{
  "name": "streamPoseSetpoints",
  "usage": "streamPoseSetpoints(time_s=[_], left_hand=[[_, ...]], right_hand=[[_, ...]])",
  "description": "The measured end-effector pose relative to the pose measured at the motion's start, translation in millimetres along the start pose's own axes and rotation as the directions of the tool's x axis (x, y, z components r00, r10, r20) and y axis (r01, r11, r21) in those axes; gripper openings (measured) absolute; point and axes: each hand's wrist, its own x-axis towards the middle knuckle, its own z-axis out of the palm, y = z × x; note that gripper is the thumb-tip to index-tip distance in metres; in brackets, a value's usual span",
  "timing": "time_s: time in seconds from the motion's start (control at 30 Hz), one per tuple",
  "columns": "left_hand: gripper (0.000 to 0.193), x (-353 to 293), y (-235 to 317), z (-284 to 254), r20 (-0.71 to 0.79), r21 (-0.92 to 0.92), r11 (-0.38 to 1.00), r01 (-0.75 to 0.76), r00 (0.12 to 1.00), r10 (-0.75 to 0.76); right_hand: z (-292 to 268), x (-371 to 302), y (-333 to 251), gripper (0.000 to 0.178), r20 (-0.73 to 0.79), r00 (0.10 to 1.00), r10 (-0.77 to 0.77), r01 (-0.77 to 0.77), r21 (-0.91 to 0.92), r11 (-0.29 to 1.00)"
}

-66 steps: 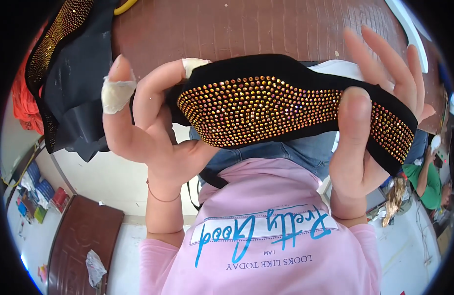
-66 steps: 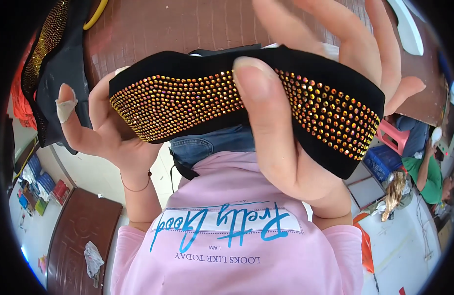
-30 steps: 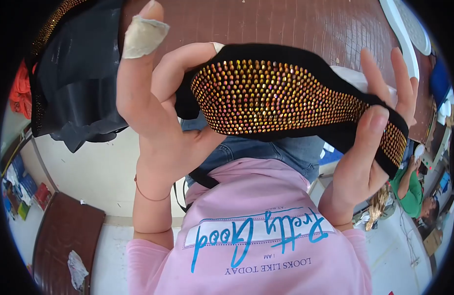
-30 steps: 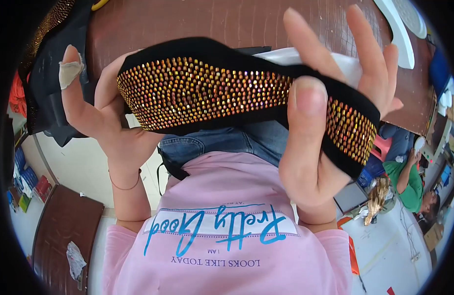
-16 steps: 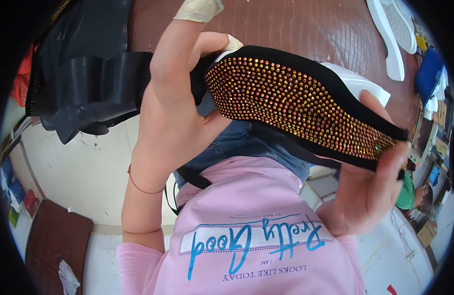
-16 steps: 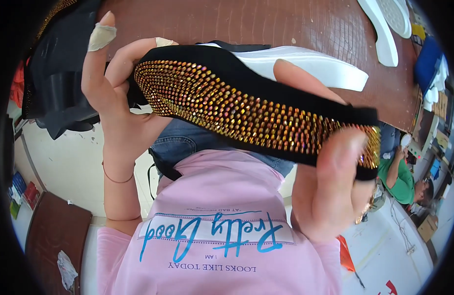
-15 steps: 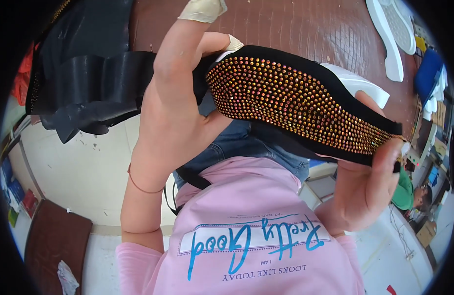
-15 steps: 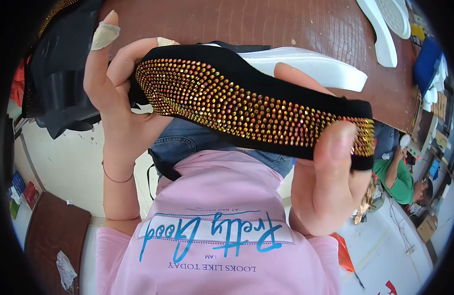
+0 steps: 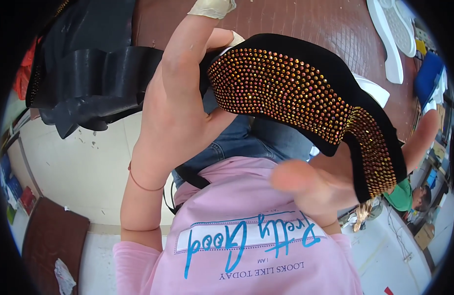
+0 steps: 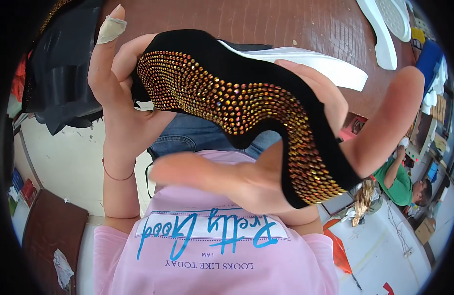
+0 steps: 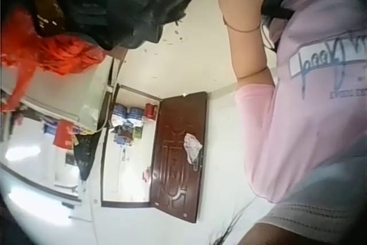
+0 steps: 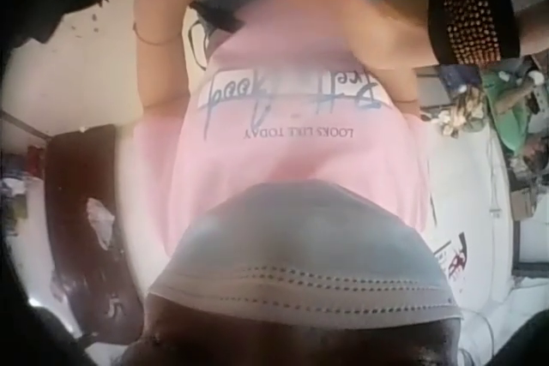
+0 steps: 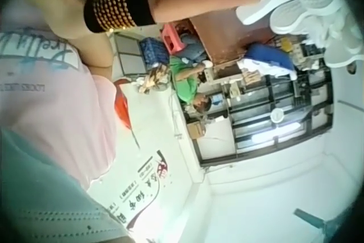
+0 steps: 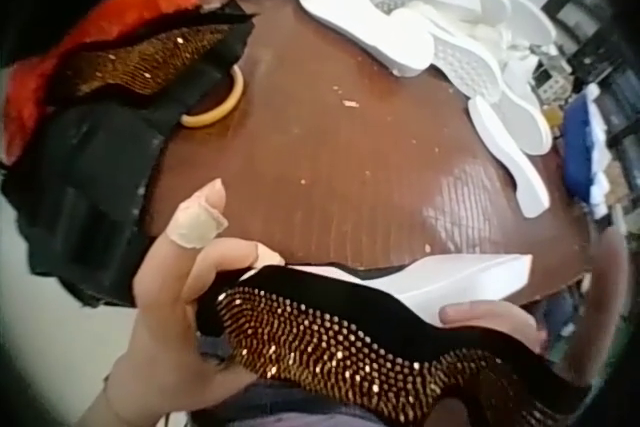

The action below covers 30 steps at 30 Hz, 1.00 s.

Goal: Attaching a black decorative strip with yellow beads to a white shoe upper.

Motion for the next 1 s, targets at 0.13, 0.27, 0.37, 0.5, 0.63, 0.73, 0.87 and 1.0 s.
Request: streamPoseSetpoints(time_s=[0.13, 0.27, 0.37, 0.5, 0.63, 0.73, 0.87, 1.0], left_hand=[[0.102, 1.6, -0.2, 3.3, -0.032, -0.016, 1.000, -0.003, 0.999, 0.002], [0.102, -2.4, 0.8, 1.4, -0.009, 0.001, 1.000, 0.012, 1.000, -0.012], [0.102, -2.1, -1.7, 1.5, -0.004, -0.017, 1.000, 0.006, 1.000, -0.006], [0.102, -0.3, -2.3, 2.1, -0.005, -0.028, 1.000, 0.001, 1.000, -0.001], [0.101, 1.1, 0.3, 3.2, -0.017, -0.024, 1.000, 0.006, 1.000, -0.007], [0.099, -0.7, 3.3, 3.4, 0.007, -0.013, 0.998, 0.061, 0.998, -0.061], [0.096, -1.4, 5.9, 3.0, 0.024, 0.030, 0.997, 0.070, 0.997, -0.071], [0.092, -3.0, 6.5, 4.1, 0.019, 0.054, 0.997, 0.063, 0.998, -0.064]], right_hand=[[7.3, -2.9, 0.1, 0.090, -0.102, 0.992, -0.076, 0.071, -0.051, 0.996], [-3.5, -0.8, -4.9, 0.097, -0.064, 0.996, -0.062, 0.052, -0.150, 0.987], [-6.3, -0.5, -1.2, 0.094, -0.065, 0.993, -0.101, 0.086, -0.203, 0.975], [-8.9, 0.9, 6.8, 0.092, -0.079, 0.988, -0.134, 0.109, -0.266, 0.958], [-12.5, 2.9, 12.9, 0.091, -0.128, 0.985, -0.116, 0.072, -0.306, 0.949], [-17.1, 2.4, 12.2, 0.090, -0.065, 0.993, -0.100, 0.073, -0.329, 0.941], [-18.7, 0.9, 14.6, 0.090, -0.062, 0.991, -0.119, 0.096, -0.297, 0.950], [-15.6, 1.8, 14.3, 0.091, -0.075, 0.987, -0.143, 0.119, -0.266, 0.957]])
